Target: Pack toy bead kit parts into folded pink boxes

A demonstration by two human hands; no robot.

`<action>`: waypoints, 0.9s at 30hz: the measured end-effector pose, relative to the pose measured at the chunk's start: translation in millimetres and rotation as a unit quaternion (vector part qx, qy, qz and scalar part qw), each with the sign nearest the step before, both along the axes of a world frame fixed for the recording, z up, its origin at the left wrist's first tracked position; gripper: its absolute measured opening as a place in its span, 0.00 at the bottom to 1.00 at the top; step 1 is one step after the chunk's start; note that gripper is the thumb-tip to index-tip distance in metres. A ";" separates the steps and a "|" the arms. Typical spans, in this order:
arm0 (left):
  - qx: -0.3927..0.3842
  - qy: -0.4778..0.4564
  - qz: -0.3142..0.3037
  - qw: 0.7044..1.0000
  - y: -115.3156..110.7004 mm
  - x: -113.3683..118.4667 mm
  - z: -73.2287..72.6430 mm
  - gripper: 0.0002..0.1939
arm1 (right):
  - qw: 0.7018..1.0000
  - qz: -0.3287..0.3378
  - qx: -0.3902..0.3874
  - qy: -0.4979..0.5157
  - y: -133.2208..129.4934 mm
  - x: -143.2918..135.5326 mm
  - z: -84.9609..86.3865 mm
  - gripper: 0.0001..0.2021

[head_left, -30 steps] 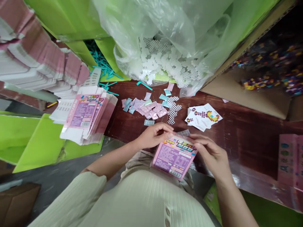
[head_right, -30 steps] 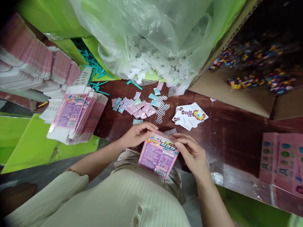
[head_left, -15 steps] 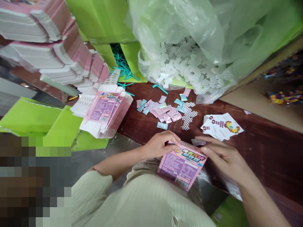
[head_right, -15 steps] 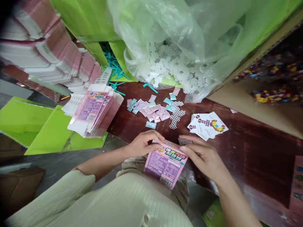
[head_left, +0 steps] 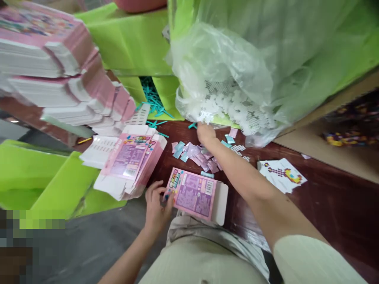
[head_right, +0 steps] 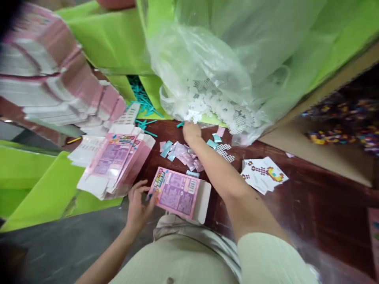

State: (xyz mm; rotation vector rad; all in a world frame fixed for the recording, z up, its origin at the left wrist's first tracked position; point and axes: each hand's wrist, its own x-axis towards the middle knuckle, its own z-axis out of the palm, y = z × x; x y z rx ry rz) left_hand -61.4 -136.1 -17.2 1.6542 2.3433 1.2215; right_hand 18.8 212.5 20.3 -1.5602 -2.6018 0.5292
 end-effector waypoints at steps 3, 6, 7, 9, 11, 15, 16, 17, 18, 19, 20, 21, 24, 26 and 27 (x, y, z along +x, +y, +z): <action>-0.028 0.098 -0.173 0.980 17.8 5.5 16.0 0.15 | 1.000 0.006 -0.009 -0.016 -7.9 12.5 -1.5 0.20; -0.111 0.165 -0.319 0.927 57.1 16.8 28.5 0.30 | 1.000 0.015 0.003 -0.011 -28.1 59.3 3.3 0.18; -0.140 0.181 -0.341 0.912 70.0 20.1 29.5 0.36 | 1.000 -0.002 0.013 -0.010 -36.6 80.1 3.9 0.18; -0.184 0.194 -0.363 0.893 89.9 25.4 27.3 0.45 | 0.997 -0.072 0.032 -0.025 -54.0 122.2 1.1 0.20; -0.198 0.191 -0.356 0.893 100.3 29.4 21.8 0.50 | 0.987 -0.145 0.029 -0.057 -69.3 155.6 -6.5 0.28; -0.176 0.182 -0.291 0.923 104.2 36.2 14.9 0.51 | 0.986 -0.152 -0.009 -0.068 -82.2 181.2 -19.7 0.28; -0.171 0.184 -0.273 0.929 104.4 37.6 15.3 0.49 | 0.988 -0.141 -0.011 -0.058 -81.9 182.7 -20.4 0.28; -0.169 0.187 -0.256 0.933 104.5 38.9 16.3 0.47 | 0.990 -0.129 -0.013 -0.050 -81.1 184.1 -20.0 0.29; -0.170 0.191 -0.240 0.937 104.6 39.8 17.7 0.44 | 0.992 -0.115 -0.016 -0.042 -80.5 186.2 -18.7 0.30; -0.174 0.195 -0.227 0.938 104.6 40.3 19.1 0.41 | 0.995 -0.096 -0.019 -0.032 -80.2 189.4 -16.7 0.31; -0.183 0.197 -0.218 0.938 104.2 40.1 20.3 0.38 | 0.997 -0.074 -0.023 -0.019 -80.0 193.8 -14.3 0.33; -0.193 0.196 -0.213 0.937 103.3 39.4 21.2 0.35 | 0.998 -0.052 -0.028 0.001 -79.5 198.9 -11.9 0.36; -0.221 0.164 -0.204 0.939 97.7 34.6 23.7 0.30 | 0.997 -0.042 -0.027 0.061 -70.2 211.3 -5.0 0.41; -0.231 0.121 -0.198 0.945 92.2 32.7 28.1 0.30 | 0.995 -0.087 -0.019 0.051 -56.0 208.7 -0.3 0.36; -0.240 0.097 -0.204 0.944 89.5 33.1 31.7 0.29 | 0.994 -0.107 -0.019 0.034 -47.6 202.7 2.1 0.32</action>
